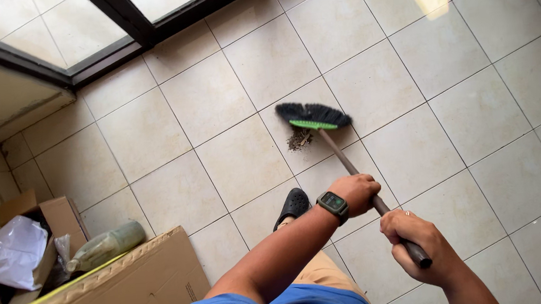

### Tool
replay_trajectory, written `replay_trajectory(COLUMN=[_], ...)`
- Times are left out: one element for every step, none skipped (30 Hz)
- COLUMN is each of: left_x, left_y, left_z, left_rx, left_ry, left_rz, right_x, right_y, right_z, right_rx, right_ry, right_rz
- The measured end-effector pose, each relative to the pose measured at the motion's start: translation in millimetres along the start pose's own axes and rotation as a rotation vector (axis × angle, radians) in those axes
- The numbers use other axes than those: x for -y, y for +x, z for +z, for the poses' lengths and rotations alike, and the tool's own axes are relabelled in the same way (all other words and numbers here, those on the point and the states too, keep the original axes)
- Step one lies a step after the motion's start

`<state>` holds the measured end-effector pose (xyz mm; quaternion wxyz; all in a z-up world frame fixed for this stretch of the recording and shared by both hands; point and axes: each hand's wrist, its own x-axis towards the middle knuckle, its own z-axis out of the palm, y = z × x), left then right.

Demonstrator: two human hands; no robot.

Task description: The person sweeps debris on a tiled floor into a pile using a broom.

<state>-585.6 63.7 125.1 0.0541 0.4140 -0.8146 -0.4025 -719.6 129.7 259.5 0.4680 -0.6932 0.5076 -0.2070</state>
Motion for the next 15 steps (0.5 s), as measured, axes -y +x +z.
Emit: replay_trajectory(left_x=[-6.0,-12.1,-18.6,-25.2,-31.6,-37.7,-44.4,-52.6,-60.9,-69.4,-75.7,-80.9,-86.7,-90.7,-94.9], left_y=[-12.4,-24.2,-35.9,-46.4,-54.4,-64.0,-74.2,-86.8,-99.4,-111.5,-124.9,-137.7,-149.9,-160.7,-170.3], left_z=[1.8,4.7,8.6,12.8,15.3,16.8,18.1,21.4,24.6,27.1,28.6,28.5,28.9,28.5,28.1], left_rx=[-0.012,-0.020,-0.028,-0.038,-0.094,-0.144,-0.148,-0.199,-0.249,-0.246,-0.273,-0.305,-0.307,-0.309,-0.312], left_ry=[0.003,0.035,0.066,0.070,0.067,0.068,0.075,0.083,0.090,0.090,0.087,0.088,0.092,0.113,0.135], left_rz=[0.001,0.038,0.075,0.077,0.092,0.111,0.116,0.155,0.195,0.207,0.196,0.184,0.194,0.189,0.184], right_x=[4.4,8.9,13.7,18.6,23.5,29.3,35.6,42.9,49.5,55.8,62.1,68.4,74.6,79.5,84.3], right_y=[-10.8,-22.4,-34.6,-47.1,-58.7,-71.2,-85.0,-102.2,-117.0,-129.3,-140.4,-150.6,-160.7,-167.5,-175.0], right_z=[5.5,11.7,18.0,23.6,27.3,31.9,35.5,39.8,44.4,49.3,55.8,61.5,66.7,72.1,76.0], right_rx=[0.001,-0.009,-0.019,-0.019,-0.058,-0.102,-0.108,-0.129,-0.151,-0.160,-0.157,-0.152,-0.160,-0.160,-0.161], right_ry=[-0.007,0.014,0.037,0.029,0.022,0.019,0.015,-0.035,-0.086,-0.091,-0.066,-0.041,-0.047,-0.048,-0.048], right_rz=[-0.010,-0.032,-0.053,-0.062,-0.129,-0.196,-0.203,-0.223,-0.243,-0.238,-0.281,-0.331,-0.334,-0.338,-0.341])
